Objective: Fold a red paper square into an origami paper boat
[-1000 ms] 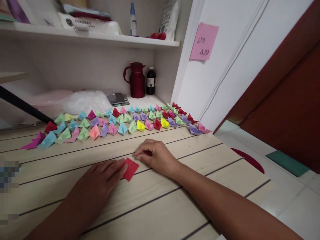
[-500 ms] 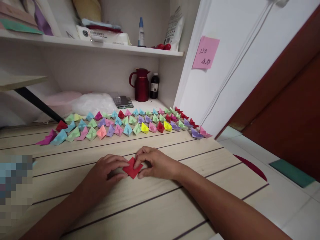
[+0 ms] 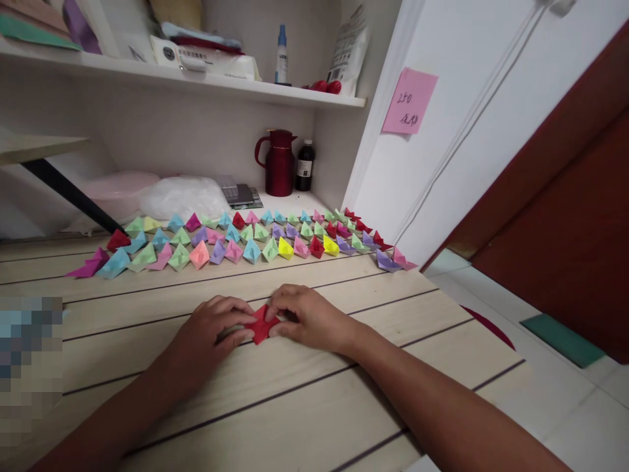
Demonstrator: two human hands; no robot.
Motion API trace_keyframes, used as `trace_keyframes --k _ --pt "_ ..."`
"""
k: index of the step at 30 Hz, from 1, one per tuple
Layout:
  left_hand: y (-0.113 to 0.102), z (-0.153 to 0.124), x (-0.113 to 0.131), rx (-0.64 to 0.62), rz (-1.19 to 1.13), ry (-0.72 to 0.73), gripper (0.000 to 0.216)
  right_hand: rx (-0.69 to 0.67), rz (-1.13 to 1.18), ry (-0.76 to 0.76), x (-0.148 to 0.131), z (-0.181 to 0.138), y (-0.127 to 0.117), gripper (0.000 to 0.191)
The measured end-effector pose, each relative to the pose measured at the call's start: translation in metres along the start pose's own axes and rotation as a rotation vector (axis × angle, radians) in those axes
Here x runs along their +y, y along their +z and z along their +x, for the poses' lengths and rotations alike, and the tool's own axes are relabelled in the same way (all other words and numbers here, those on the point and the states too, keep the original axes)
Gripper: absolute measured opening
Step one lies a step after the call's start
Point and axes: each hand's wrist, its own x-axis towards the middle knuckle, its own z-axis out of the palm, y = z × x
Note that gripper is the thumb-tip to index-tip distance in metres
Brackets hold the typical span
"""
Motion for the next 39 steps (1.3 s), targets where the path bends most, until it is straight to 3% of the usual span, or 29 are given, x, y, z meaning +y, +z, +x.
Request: trace_keyframes --k 3,11,22,31,39 --pt "-0.001 0.0 -0.001 -0.018 -0.003 -0.003 0.022 0.008 0.021 0.003 0.0 0.0 0.0 0.006" --pt "0.0 0.005 0.0 -0.007 -0.032 -0.092 0.02 0.023 0.031 0.052 0.002 0.001 -0.001 0.008" --pt "0.007 0.013 0.004 0.088 -0.015 -0.155 0.019 0.19 -0.127 0.127 0.006 0.005 0.011 0.012" --pt "0.017 0.017 0.009 0.204 0.12 -0.214 0.013 0.197 -0.328 0.179 0.008 0.009 0.02 0.004" --pt "0.017 0.015 0.011 0.153 0.289 -0.225 0.015 0.227 -0.348 0.176 0.008 0.01 0.024 0.011"
